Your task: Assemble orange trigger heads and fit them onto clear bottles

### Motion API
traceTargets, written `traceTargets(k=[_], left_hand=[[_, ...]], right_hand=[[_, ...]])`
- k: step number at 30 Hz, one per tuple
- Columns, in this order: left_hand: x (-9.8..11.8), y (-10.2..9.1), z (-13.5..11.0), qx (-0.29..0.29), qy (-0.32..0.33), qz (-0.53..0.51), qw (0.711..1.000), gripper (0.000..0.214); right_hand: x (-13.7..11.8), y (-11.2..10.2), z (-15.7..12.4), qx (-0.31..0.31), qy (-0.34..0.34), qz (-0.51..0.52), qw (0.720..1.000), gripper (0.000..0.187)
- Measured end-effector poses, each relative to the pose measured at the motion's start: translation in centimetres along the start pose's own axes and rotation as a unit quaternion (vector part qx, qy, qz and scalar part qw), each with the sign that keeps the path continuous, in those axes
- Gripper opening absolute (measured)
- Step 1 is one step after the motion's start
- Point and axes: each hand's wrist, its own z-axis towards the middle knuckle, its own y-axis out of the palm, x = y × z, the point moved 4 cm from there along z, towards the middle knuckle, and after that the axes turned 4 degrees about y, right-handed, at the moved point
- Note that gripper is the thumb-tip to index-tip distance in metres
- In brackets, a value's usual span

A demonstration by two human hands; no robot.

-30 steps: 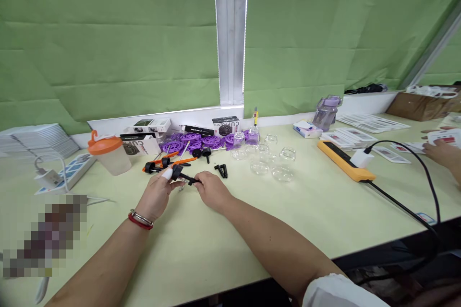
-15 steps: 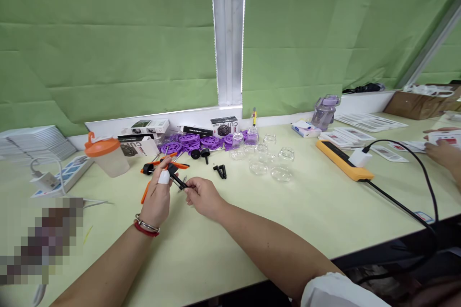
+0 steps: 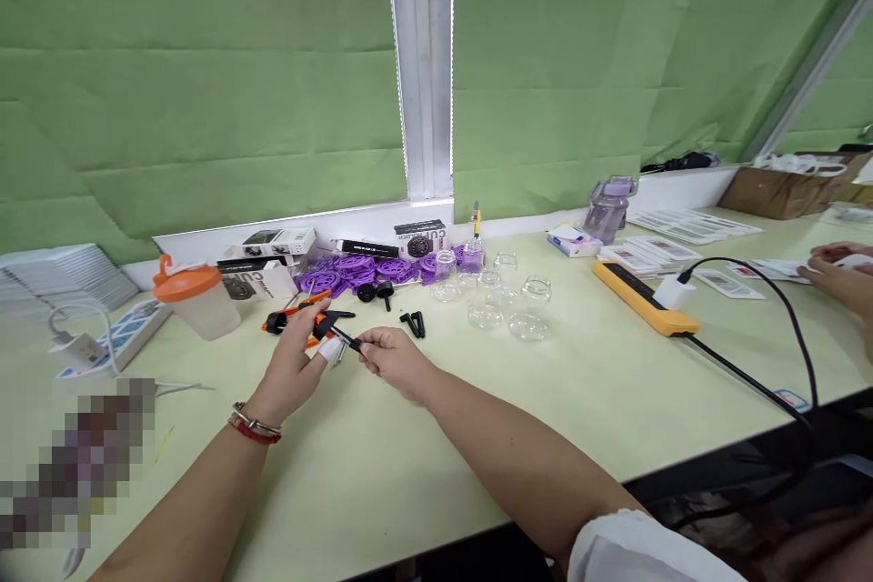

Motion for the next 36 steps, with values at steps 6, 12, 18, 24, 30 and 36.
traceTargets(k=[6,12,18,24,30,36], left_hand=[[0.0,-0.2,-0.1,-0.002,-0.079,-0.058,0.995,0.035],[0.5,-0.2,-0.6,0.001,-0.166,-0.138,0.976,0.046],[-0.1,0.5,-0.6,0.017,-0.211,-0.192,0.958,0.025],[0.3,0.8,-0.6,-0.004,-0.211,-0.231,0.95,0.025],[-0.1,1.1,-0.8,-0.041,-0.242,-0.241,0.939,0.019],[-0.2,1.2,-1.0,-0.09,-0.254,-0.239,0.933,0.015]], right_hand=[[-0.4,-0.8,0.1,-0.01,0.018,-0.02,1.0,0.025],[-1.0,-0.9,-0.2,-0.067,0.01,-0.039,0.997,0.024],[-0.9,-0.6,-0.3,-0.058,0.006,-0.053,0.997,0.023],[-0.8,-0.8,-0.2,-0.048,0.013,-0.069,0.996,0.018],[-0.8,-1.1,-0.1,-0.051,0.012,-0.097,0.994,0.021],[-0.8,-1.0,-0.1,-0.056,0.002,-0.11,0.992,0.03]])
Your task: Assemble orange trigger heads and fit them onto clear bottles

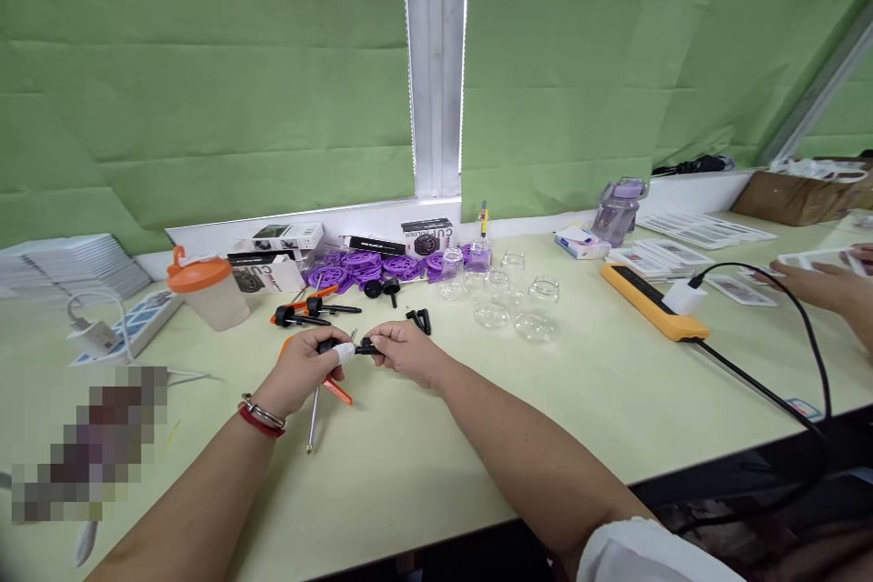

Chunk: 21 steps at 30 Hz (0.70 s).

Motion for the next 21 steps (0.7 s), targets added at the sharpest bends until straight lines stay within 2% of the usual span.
traceTargets(k=[3,8,13,21], left_hand=[[-0.2,0.1,0.0,-0.005,-0.009,-0.018,1.0,0.013],[-0.5,0.4,0.2,0.02,-0.017,-0.077,0.997,0.015],[-0.5,0.6,0.3,0.021,-0.033,-0.08,0.996,0.013],[-0.1,1.1,0.2,0.001,-0.024,-0.051,0.998,0.01]], right_hand=[[0.1,0.1,0.0,0.01,0.0,-0.008,1.0,0.031],[0.2,0.1,0.0,0.023,-0.007,-0.036,0.999,0.028],[0.4,0.2,0.2,0.015,-0.012,-0.065,0.998,0.022],[0.6,0.7,-0.1,0.01,-0.004,-0.026,1.0,0.02]])
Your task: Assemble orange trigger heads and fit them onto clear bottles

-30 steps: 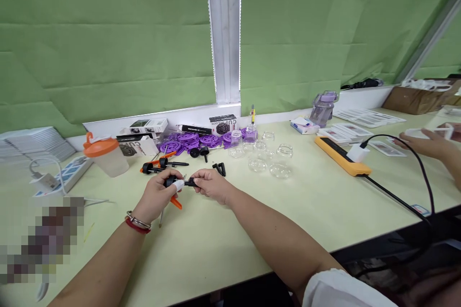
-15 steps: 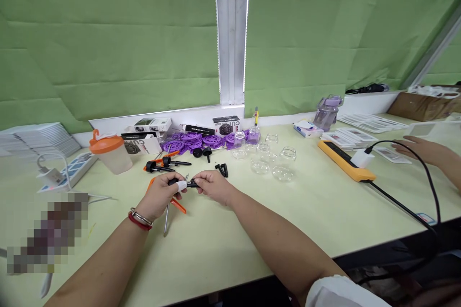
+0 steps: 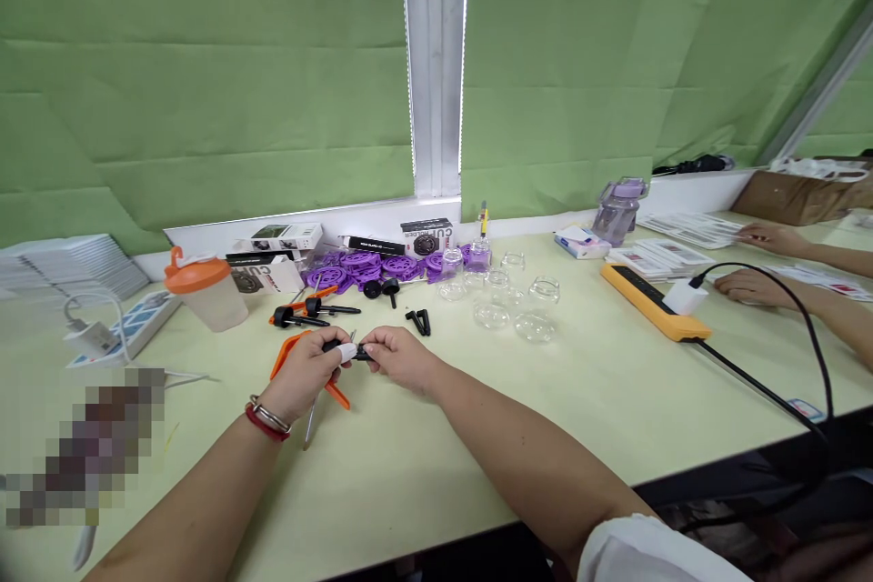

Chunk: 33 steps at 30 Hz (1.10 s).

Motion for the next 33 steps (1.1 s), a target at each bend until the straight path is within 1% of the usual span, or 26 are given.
traceTargets(k=[2,5,8,11,13,16,18,21,22,24,26,27,28,30,33], left_hand=[[0.2,0.1,-0.1,-0.007,0.013,0.005,1.0,0.009],[0.5,0.2,-0.3,-0.03,0.037,-0.017,0.999,0.013],[0.9,0.4,-0.7,-0.05,0.061,-0.019,0.997,0.025],[1.3,0.7,-1.0,-0.061,0.072,-0.006,0.996,0.039],[1.2,0.9,-1.0,-0.052,0.067,0.003,0.996,0.044],[0.7,0.6,-0.5,0.007,0.083,0.035,0.996,0.048],[0.4,0.1,-0.1,0.055,0.107,0.077,0.99,0.055],[0.2,-0.3,0.1,0.092,0.121,0.157,0.976,0.075],[0.3,-0.2,0.0,0.095,0.119,0.186,0.971,0.077],[0.7,0.0,-0.3,0.091,0.121,0.243,0.958,0.07],[1.3,0.5,-0.7,0.074,0.149,0.289,0.943,0.063],[1.6,0.9,-0.8,0.063,0.172,0.309,0.933,0.064],[1.7,1.2,-0.9,0.057,0.194,0.328,0.923,0.069],[1.8,1.7,-1.1,0.066,0.22,0.363,0.903,0.084],[1.4,2.2,-1.0,0.098,0.212,0.403,0.885,0.092]], right_hand=[[-0.3,0.3,-0.2,-0.007,-0.003,0.012,1.0,0.021],[-0.7,0.7,-0.5,-0.051,-0.021,0.008,0.998,0.023],[-0.7,0.8,-0.6,-0.082,-0.015,-0.006,0.997,0.024],[-0.5,0.8,-0.5,-0.096,-0.004,-0.035,0.995,0.023],[-0.5,0.8,-0.4,-0.082,-0.011,-0.063,0.995,0.023],[-0.6,0.9,-0.1,-0.019,-0.024,-0.074,0.997,0.022],[-0.5,1.2,0.1,0.009,-0.027,-0.053,0.998,0.022],[-0.2,1.3,0.6,0.045,-0.028,0.012,0.999,0.02],[-0.1,1.2,0.7,0.062,-0.028,0.038,0.997,0.019],[-0.1,0.9,0.8,0.094,-0.026,0.077,0.992,0.018],[-0.2,0.8,0.7,0.111,-0.016,0.089,0.99,0.019],[-0.3,0.7,0.6,0.114,-0.006,0.092,0.989,0.018],[-0.3,0.8,0.6,0.113,0.008,0.098,0.989,0.018],[-0.2,1.1,0.4,0.104,0.04,0.121,0.986,0.017],[0.2,1.7,0.3,0.087,0.073,0.163,0.98,0.019]])
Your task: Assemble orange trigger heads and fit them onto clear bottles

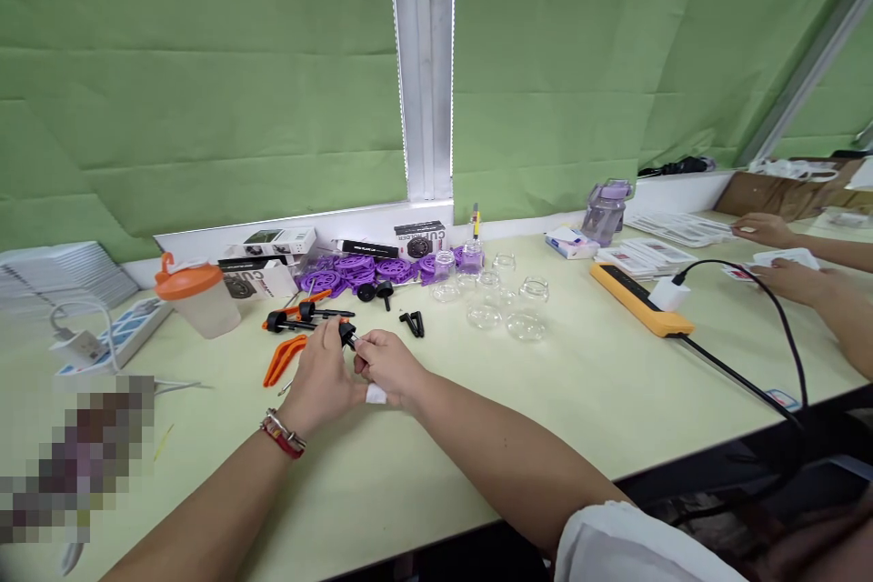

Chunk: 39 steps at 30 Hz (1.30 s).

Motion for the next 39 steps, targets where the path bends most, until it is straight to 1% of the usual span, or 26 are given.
traceTargets(k=[2,6,12,15,20,24,27,30,35,39], left_hand=[[0.1,0.3,0.0,-0.002,-0.004,0.011,1.0,0.092],[0.2,0.6,-0.1,0.005,-0.003,0.022,1.0,0.094],[0.1,1.0,-0.3,0.028,-0.006,0.042,0.999,0.085],[0.2,1.3,-0.4,0.021,-0.001,0.033,0.999,0.089],[0.3,1.3,-0.5,-0.012,0.012,0.03,0.999,0.103],[0.4,1.2,-0.6,-0.028,-0.002,0.027,0.999,0.109],[0.5,1.2,-0.6,-0.034,-0.008,0.017,0.999,0.114],[0.5,1.0,-0.6,-0.024,-0.007,0.011,1.0,0.115],[0.7,0.8,-0.5,-0.017,-0.005,0.015,1.0,0.11],[0.8,0.7,-0.4,-0.014,0.007,0.021,1.0,0.108]], right_hand=[[0.3,0.2,-0.1,-0.004,0.011,0.015,1.0,0.021],[0.5,0.3,-0.2,-0.021,0.009,0.021,1.0,0.021],[0.3,0.3,-0.2,-0.056,0.011,0.014,0.998,0.022],[0.4,0.1,-0.1,-0.056,0.021,0.014,0.998,0.022],[0.9,-0.1,0.1,-0.064,0.033,0.021,0.997,0.027],[0.9,-0.1,0.2,-0.06,0.034,0.015,0.998,0.03],[0.7,0.0,0.0,-0.061,0.035,0.015,0.997,0.029],[0.3,0.3,-0.2,-0.064,0.029,0.012,0.997,0.026],[0.0,0.4,-0.5,-0.06,0.026,0.009,0.998,0.027],[-0.2,0.3,-0.5,-0.058,0.028,0.009,0.998,0.026]])
